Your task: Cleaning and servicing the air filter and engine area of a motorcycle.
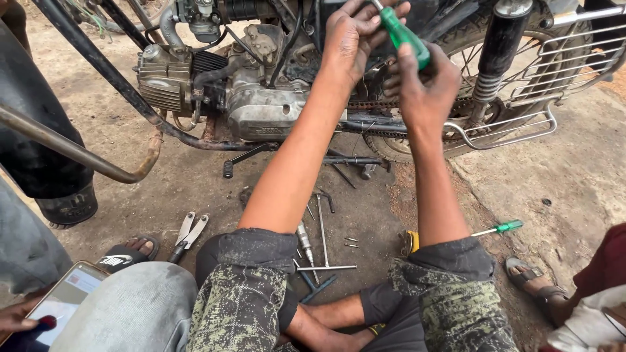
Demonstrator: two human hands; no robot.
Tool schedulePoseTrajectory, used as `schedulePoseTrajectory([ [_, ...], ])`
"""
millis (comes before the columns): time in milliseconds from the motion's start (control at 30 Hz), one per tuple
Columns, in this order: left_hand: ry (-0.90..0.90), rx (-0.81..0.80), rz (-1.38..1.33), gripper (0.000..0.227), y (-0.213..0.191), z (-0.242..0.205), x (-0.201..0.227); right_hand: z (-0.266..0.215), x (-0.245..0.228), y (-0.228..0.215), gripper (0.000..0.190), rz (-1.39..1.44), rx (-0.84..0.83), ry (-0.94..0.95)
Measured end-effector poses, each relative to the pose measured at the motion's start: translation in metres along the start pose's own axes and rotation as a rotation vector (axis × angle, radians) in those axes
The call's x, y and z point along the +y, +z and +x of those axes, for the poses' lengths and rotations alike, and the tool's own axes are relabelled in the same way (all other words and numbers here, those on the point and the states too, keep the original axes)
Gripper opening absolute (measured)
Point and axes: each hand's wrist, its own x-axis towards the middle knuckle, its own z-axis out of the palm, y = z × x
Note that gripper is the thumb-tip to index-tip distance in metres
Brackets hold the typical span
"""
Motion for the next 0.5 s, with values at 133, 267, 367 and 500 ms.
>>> schedulePoseTrajectory([
  [133,-0.001,0.359,0.158,0.036,0.012,-0.001,0.000,0.011,0.022,0.001,0.038,-0.318,0.127,-0.333],
  [267,0.369,0.669,0.898,0.015,0.012,0.006,0.004,0.019,0.027,0.001,0.044,-0.449,0.205,-0.470],
  [367,0.274,0.613,0.791,0.018,-0.001,0.014,0.004,0.018,0.041,0.001,0.034,-0.299,0.186,-0.317],
  [500,0.312,0.526,0.729,0.023,-0.005,0.008,0.006,0.014,0.060,-0.001,0.029,-0.071,0.182,-0.165],
])
